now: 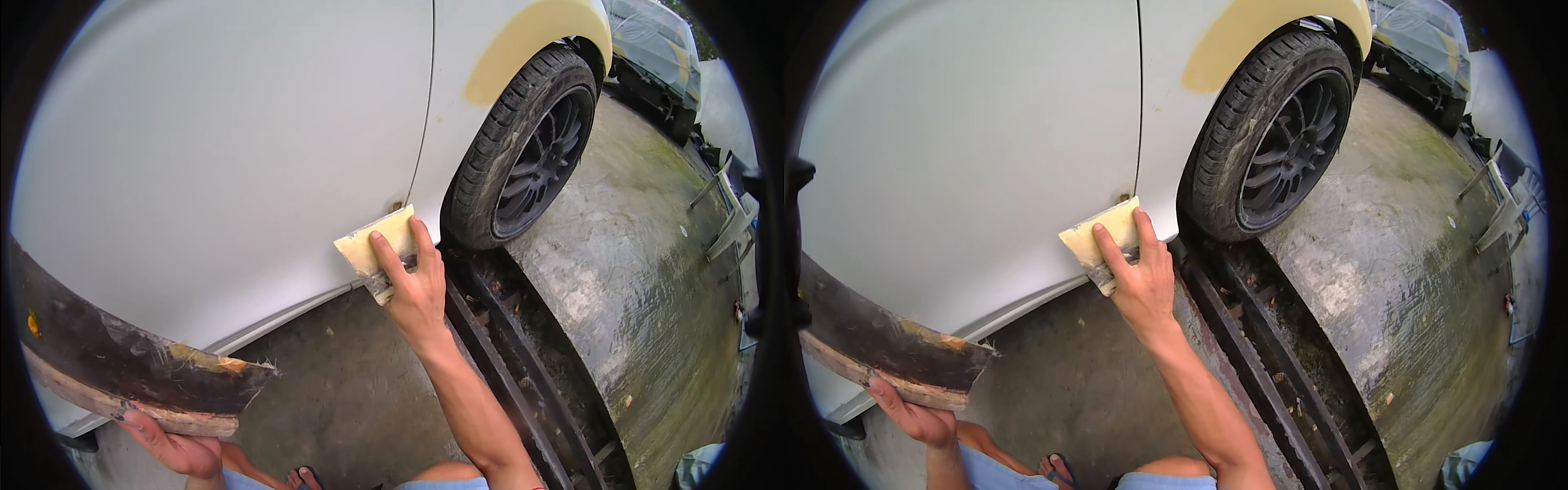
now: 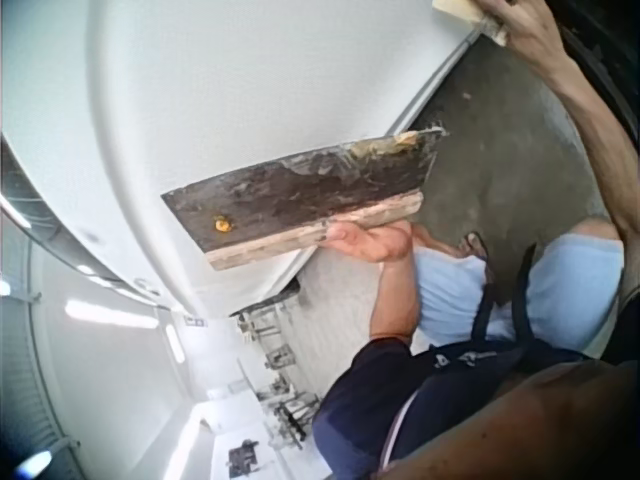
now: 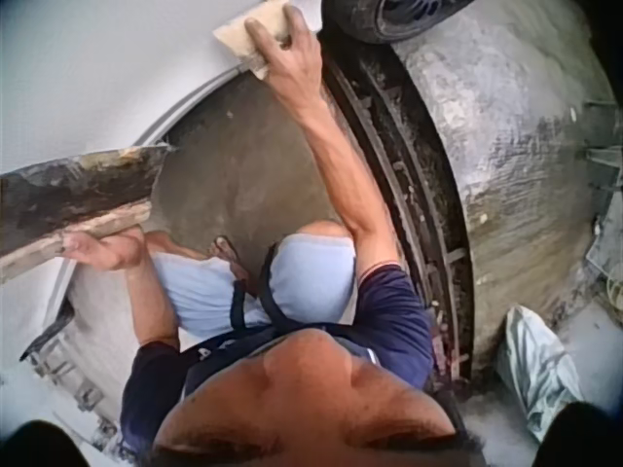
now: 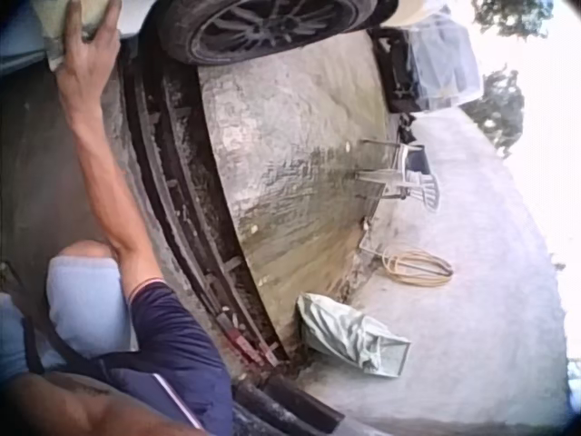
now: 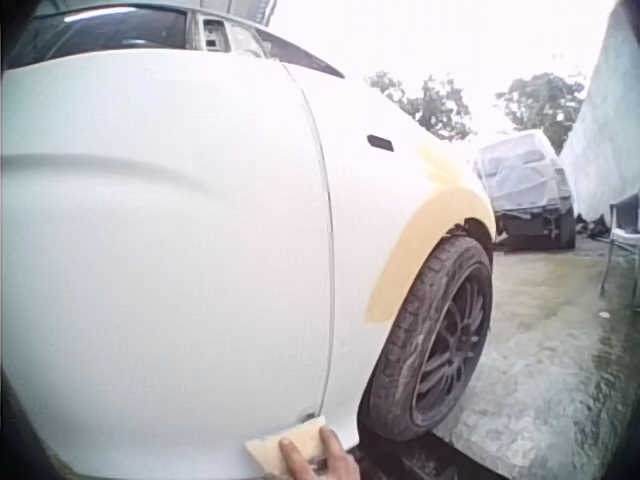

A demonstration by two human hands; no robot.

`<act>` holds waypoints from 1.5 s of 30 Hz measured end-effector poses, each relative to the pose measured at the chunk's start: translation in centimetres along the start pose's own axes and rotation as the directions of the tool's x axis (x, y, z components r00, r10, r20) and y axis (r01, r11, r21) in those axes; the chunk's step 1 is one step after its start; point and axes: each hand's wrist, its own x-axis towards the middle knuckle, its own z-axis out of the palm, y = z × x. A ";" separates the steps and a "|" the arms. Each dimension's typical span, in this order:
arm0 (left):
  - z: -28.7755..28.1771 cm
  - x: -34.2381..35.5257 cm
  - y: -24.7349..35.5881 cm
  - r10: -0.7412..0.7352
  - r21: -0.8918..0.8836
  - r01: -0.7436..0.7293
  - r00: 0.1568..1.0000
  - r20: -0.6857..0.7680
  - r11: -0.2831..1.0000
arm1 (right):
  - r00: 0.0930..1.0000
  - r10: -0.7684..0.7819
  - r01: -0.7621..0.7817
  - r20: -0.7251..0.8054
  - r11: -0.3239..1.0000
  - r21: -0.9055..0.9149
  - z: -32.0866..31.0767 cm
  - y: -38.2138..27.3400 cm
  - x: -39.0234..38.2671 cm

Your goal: The person opens a can of yellow body filler, scoops some onto a wooden mixing board, and mixes it with a putty knife. They then apply the filler to a small dent on the rear quarter panel of a white car using the putty knife.

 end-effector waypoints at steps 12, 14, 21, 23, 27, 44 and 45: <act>-3.3 0.3 -1.2 -0.023 -0.024 0.026 0.989 0.144 0.999 | 0.998 -0.004 0.002 -0.057 0.999 -0.038 2.3 0.8 1.6; -4.1 0.4 -1.4 -0.028 -0.027 0.030 0.996 0.080 0.999 | 0.999 0.003 -0.005 -0.048 0.999 -0.048 2.6 0.9 1.3; -4.7 1.2 -1.9 -0.050 -0.029 0.052 0.995 0.084 0.998 | 0.998 0.043 -0.045 -0.037 0.999 -0.029 3.5 0.7 -0.4; -4.4 1.1 -2.0 -0.053 -0.039 0.055 0.998 0.042 0.998 | 0.998 0.050 -0.051 -0.036 0.998 -0.021 3.6 0.7 -0.9; -3.9 1.1 -1.7 -0.094 -0.056 0.098 0.994 0.058 0.994 | 0.997 0.073 -0.073 0.028 0.997 -0.022 2.9 0.5 -1.3; -2.3 -0.4 -1.0 -0.089 -0.169 0.182 0.889 0.450 0.969 | 0.645 0.629 -0.697 0.433 0.254 0.670 -6.2 -0.4 -2.0; -2.0 -0.5 -1.1 -0.084 -0.183 0.186 0.885 0.459 0.965 | 0.435 0.694 -0.748 0.574 -0.077 0.660 -6.4 -0.3 -1.7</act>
